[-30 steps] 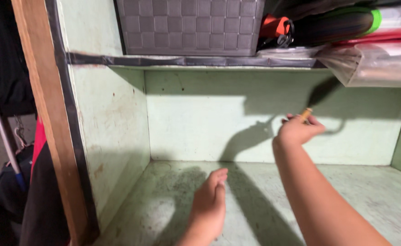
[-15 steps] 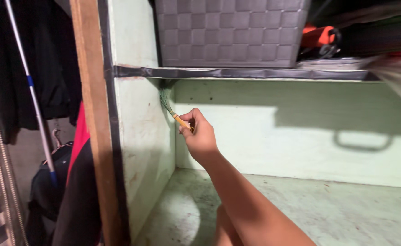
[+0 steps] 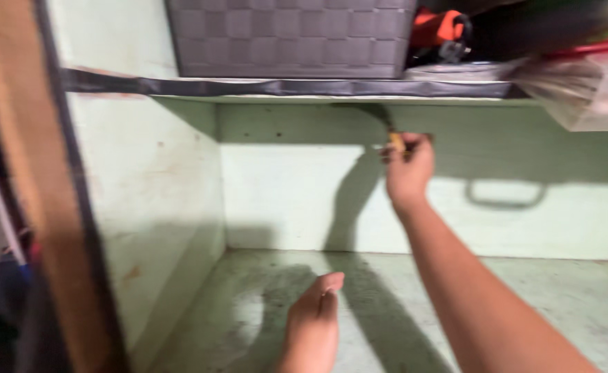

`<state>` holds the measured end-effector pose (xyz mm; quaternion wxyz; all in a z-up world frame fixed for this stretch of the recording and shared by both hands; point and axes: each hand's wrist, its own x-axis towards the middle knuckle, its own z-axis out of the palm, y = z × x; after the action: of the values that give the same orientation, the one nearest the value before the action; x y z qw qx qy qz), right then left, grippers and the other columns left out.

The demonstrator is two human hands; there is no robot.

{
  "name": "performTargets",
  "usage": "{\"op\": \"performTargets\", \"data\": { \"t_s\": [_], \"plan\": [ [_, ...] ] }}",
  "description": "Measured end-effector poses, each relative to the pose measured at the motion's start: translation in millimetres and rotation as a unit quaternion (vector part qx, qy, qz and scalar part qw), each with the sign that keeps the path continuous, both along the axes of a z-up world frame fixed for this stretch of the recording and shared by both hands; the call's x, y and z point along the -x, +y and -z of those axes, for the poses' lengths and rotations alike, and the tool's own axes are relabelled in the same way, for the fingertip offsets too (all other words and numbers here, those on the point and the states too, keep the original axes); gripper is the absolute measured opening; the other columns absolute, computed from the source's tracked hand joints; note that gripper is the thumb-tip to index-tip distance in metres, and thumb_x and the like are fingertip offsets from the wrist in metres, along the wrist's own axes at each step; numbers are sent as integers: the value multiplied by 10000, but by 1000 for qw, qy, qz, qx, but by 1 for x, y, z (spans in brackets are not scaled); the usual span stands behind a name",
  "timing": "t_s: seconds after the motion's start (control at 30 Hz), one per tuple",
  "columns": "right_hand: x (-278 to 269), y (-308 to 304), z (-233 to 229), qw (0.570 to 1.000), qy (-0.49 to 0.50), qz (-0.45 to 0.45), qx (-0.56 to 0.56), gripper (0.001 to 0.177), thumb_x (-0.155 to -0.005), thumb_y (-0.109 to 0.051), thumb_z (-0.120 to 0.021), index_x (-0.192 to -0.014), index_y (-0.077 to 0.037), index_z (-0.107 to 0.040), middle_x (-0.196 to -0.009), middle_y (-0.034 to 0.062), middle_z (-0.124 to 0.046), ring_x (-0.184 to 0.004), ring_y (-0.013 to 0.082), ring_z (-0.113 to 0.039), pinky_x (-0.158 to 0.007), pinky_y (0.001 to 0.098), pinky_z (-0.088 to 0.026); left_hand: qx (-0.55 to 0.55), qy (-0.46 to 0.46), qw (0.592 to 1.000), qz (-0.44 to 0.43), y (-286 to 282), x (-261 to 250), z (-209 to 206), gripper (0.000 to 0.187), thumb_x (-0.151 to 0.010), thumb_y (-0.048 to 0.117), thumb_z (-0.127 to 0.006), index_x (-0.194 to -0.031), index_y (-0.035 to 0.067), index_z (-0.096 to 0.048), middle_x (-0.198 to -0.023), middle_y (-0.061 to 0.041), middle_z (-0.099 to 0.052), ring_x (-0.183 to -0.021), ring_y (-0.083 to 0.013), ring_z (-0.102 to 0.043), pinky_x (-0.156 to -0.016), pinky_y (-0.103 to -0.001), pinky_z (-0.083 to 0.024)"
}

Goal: The person cleans the interior surfaces of a wooden closet using a small handheld brush.

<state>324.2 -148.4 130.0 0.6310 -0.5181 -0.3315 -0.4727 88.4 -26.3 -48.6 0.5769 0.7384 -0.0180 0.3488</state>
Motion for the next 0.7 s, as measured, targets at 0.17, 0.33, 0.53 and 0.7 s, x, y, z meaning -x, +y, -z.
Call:
{"op": "performTargets", "data": {
  "t_s": [0.17, 0.33, 0.53, 0.7],
  "plan": [
    [-56, -118, 4, 986, 48, -42, -156, 185, -1089, -55, -640, -1130, -46, -460, -929, 86, -622, -722, 153, -635, -619, 289, -532, -12, 47, 999, 22, -19, 9, -22, 415, -949, 216, -469, -1276, 109, -701, -1230, -102, -765, -1200, -235, -699, -1035, -340, -500],
    [-76, -198, 13, 901, 170, -35, -397, 262, -999, -22, -603, -1092, -75, -364, -910, 75, -614, -658, 140, -630, -552, 287, -529, -37, 23, 997, 60, -46, 8, -35, 397, -961, 203, -451, -1266, 87, -678, -1257, -105, -751, -1228, -232, -688, -1056, -335, -491],
    [-74, -178, 5, 924, 80, -43, -370, 257, -943, 89, -520, -1093, -73, -388, -979, 89, -582, -664, 154, -647, -578, 322, -600, -48, 17, 997, 57, -63, 4, -40, 395, -969, 207, -450, -1271, 86, -675, -1259, -103, -750, -1221, -233, -682, -1050, -336, -483],
    [-25, -60, -7, 996, 27, -62, -57, 244, -872, 172, -550, -1021, -18, -517, -841, 93, -615, -706, 198, -649, -613, 347, -569, -26, -29, 998, 58, -76, -14, -31, 387, -968, 198, -453, -1237, 61, -695, -1230, -121, -771, -1188, -242, -713, -1043, -342, -498]
  ]
}}
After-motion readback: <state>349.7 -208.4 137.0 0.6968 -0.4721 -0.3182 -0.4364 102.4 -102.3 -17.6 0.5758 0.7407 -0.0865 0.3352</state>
